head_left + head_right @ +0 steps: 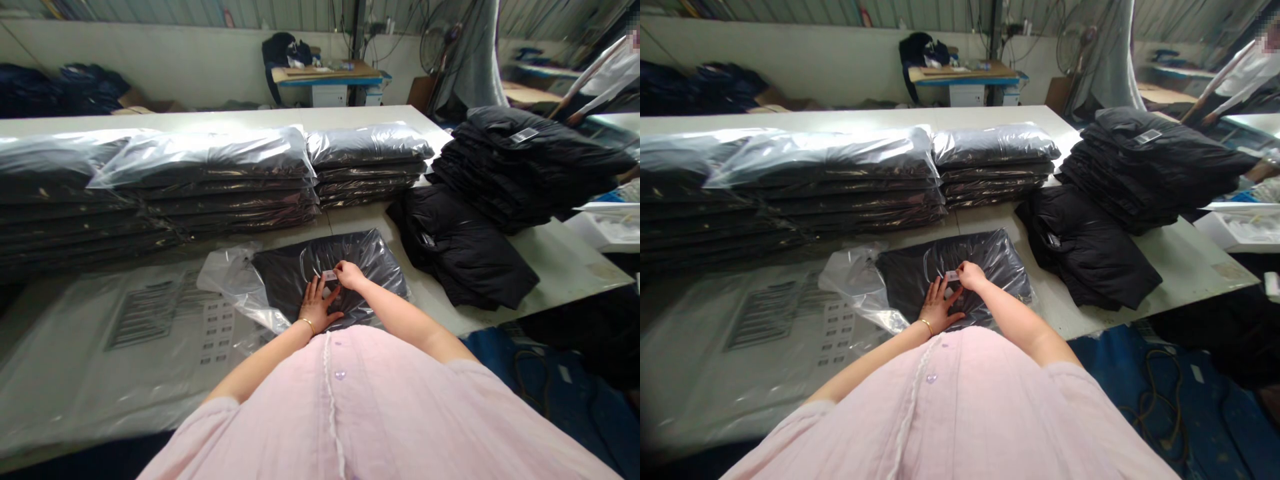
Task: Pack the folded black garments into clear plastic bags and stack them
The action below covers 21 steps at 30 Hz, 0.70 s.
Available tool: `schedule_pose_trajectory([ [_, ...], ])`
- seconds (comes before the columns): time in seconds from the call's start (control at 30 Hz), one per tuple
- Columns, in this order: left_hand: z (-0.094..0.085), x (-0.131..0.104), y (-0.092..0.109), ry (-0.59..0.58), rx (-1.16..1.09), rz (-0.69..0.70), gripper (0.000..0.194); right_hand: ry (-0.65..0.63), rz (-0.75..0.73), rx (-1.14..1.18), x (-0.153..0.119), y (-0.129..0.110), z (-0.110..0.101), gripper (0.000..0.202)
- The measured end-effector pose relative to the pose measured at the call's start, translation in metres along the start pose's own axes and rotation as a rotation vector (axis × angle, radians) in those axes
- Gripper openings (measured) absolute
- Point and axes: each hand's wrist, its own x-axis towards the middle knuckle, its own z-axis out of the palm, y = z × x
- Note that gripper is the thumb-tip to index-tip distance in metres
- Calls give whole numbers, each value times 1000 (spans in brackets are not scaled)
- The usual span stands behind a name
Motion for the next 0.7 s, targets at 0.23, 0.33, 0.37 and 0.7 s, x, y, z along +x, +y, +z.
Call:
schedule_pose_trajectory([
  [0.23, 1, 2, -1, -25, 5, 3, 81, 50, 41, 26, -4, 0, 1, 24],
  [0.33, 1, 3, -1, -37, 3, 0, 81, 68, 41, 47, -8, 2, 2, 30],
  [0.37, 1, 3, -1, -41, 3, -3, 81, 75, 32, 58, -9, 2, 3, 31],
  [0.7, 7, 2, -3, -25, 1, -17, 86, 67, -515, -297, -53, 8, 3, 46],
])
